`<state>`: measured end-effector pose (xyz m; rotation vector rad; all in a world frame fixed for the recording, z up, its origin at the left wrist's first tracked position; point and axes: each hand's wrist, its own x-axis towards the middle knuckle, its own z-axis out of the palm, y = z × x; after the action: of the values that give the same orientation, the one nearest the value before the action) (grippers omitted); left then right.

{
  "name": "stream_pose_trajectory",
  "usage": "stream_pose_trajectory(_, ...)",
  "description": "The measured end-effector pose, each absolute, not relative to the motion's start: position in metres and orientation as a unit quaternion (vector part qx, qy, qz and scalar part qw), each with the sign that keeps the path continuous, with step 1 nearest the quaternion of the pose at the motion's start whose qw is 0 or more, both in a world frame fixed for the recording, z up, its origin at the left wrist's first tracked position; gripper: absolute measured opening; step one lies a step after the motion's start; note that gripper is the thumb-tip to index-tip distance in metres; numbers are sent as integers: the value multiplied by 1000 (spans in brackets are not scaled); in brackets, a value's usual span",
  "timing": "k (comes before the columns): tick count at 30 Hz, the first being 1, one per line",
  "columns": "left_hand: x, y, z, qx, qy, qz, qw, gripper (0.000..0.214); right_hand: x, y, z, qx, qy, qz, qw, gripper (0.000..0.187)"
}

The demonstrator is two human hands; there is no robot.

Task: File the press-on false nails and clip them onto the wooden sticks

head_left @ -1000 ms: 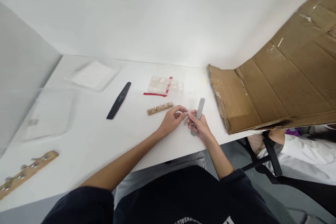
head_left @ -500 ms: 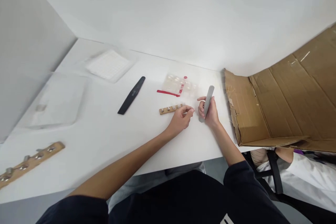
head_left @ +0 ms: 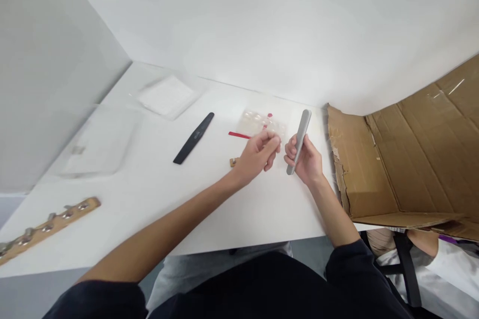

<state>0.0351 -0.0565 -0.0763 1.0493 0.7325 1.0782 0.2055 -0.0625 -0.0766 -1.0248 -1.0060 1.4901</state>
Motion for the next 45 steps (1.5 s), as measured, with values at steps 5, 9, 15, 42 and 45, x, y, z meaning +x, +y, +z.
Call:
stream_pose_trajectory(5,17,-22,14,476,297,613,556,27,186,-44,9,-381,-508,590,499,55)
stream_pose_trajectory(9,4,-21,41,492,297,648,500,27,168,-40,37,-376,-559,474,567,49)
stream_pose_trajectory(15,-3,-9,28,525,303,613,507,25,155,-38,34,-419,-605,355,577,47)
stream_pose_trajectory(42,-4,-7,22,575,272,650,415,34,150,-31,28,-387,-650,390,526,38)
stream_pose_trajectory(45,-4,-5,20,587,274,658,384,31,152,-32,31,-394,-655,366,530,40)
